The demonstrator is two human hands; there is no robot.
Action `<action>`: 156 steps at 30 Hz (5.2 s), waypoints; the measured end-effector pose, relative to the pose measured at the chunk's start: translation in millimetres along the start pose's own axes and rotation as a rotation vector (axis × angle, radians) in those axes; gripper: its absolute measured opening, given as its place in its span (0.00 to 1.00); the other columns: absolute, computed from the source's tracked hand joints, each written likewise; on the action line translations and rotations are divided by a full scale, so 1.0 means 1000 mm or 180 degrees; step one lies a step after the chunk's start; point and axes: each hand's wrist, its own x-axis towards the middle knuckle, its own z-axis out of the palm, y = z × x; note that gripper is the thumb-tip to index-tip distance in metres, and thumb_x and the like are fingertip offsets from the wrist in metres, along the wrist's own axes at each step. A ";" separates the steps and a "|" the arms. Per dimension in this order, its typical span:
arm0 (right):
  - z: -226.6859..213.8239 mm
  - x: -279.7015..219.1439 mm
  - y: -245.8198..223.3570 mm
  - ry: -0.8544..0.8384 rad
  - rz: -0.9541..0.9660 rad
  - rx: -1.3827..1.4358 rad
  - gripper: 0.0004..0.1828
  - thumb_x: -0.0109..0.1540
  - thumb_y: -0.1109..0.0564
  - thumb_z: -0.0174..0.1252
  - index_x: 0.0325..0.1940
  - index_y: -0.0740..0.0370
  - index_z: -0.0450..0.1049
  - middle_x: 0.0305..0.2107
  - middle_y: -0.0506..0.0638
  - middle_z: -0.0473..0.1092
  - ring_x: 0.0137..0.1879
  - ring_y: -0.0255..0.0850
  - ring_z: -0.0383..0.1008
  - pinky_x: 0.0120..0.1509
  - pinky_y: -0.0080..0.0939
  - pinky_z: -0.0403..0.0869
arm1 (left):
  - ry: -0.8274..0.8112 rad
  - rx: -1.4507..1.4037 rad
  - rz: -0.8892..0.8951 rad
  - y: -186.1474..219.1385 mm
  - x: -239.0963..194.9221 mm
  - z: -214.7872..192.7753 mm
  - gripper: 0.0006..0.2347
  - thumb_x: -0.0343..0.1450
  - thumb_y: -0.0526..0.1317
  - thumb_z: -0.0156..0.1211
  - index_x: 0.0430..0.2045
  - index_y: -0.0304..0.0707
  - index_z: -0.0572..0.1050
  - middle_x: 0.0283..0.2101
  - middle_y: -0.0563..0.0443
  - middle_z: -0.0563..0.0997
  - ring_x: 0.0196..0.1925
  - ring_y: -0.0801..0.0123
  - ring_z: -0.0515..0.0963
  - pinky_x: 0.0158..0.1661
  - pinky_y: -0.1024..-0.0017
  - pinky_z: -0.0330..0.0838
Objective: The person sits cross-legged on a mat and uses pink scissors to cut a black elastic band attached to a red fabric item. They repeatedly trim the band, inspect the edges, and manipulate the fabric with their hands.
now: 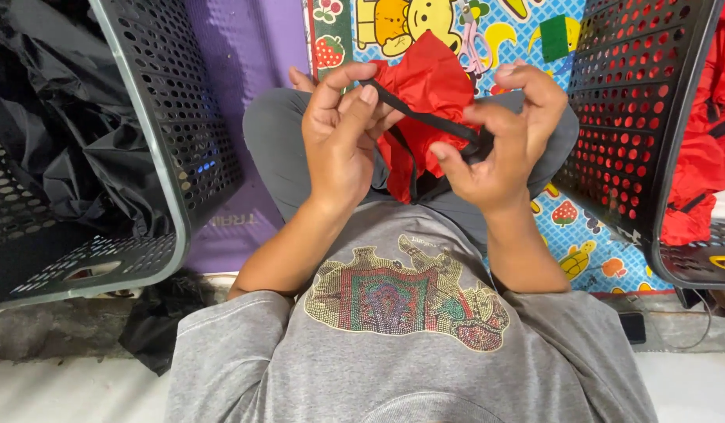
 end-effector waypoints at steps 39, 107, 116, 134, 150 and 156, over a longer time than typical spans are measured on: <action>0.016 0.026 -0.017 -0.0379 -0.0478 -0.0344 0.11 0.55 0.74 0.75 0.33 0.71 0.78 0.48 0.62 0.65 0.59 0.65 0.71 0.76 0.79 0.55 | 0.0041 0.1036 0.0419 -0.006 -0.010 0.011 0.09 0.78 0.31 0.56 0.52 0.34 0.72 0.33 0.56 0.78 0.35 0.81 0.75 0.48 0.80 0.76; -0.010 -0.016 0.303 -0.0197 0.2139 0.0198 0.07 0.68 0.69 0.48 0.49 0.65 0.65 0.38 0.56 0.68 0.36 0.43 0.72 0.40 0.38 0.78 | 0.0338 0.0002 0.0155 -0.033 0.052 -0.005 0.13 0.75 0.24 0.58 0.52 0.36 0.70 0.43 0.54 0.73 0.43 0.73 0.76 0.51 0.67 0.81; 0.026 -0.003 0.113 0.0284 0.1936 0.3097 0.20 0.67 0.70 0.49 0.63 0.67 0.63 0.52 0.57 0.68 0.55 0.52 0.74 0.64 0.53 0.78 | 0.0338 -0.0078 0.0264 -0.033 0.042 0.000 0.12 0.74 0.24 0.58 0.49 0.37 0.69 0.41 0.54 0.73 0.40 0.75 0.75 0.52 0.64 0.82; 0.040 0.031 0.020 0.0320 -0.1359 -0.1015 0.18 0.58 0.66 0.54 0.46 0.60 0.87 0.25 0.49 0.57 0.33 0.49 0.66 0.40 0.52 0.73 | 0.0959 0.0155 0.0829 -0.043 0.027 -0.001 0.12 0.68 0.24 0.67 0.40 0.29 0.70 0.32 0.48 0.78 0.34 0.73 0.84 0.40 0.69 0.87; 0.045 0.033 -0.004 0.0269 -0.1293 -0.0472 0.18 0.58 0.69 0.53 0.45 0.65 0.86 0.25 0.50 0.58 0.31 0.50 0.66 0.39 0.51 0.72 | 0.0847 0.0181 0.1071 -0.045 0.025 -0.009 0.12 0.67 0.24 0.67 0.36 0.32 0.69 0.30 0.47 0.78 0.31 0.78 0.81 0.32 0.80 0.80; 0.036 0.037 0.006 0.0424 -0.1184 -0.0389 0.18 0.59 0.69 0.51 0.45 0.68 0.86 0.24 0.52 0.60 0.31 0.50 0.66 0.39 0.52 0.71 | 0.0914 0.0335 0.1044 -0.039 0.024 -0.013 0.12 0.67 0.26 0.69 0.35 0.36 0.69 0.31 0.48 0.79 0.31 0.79 0.81 0.33 0.82 0.78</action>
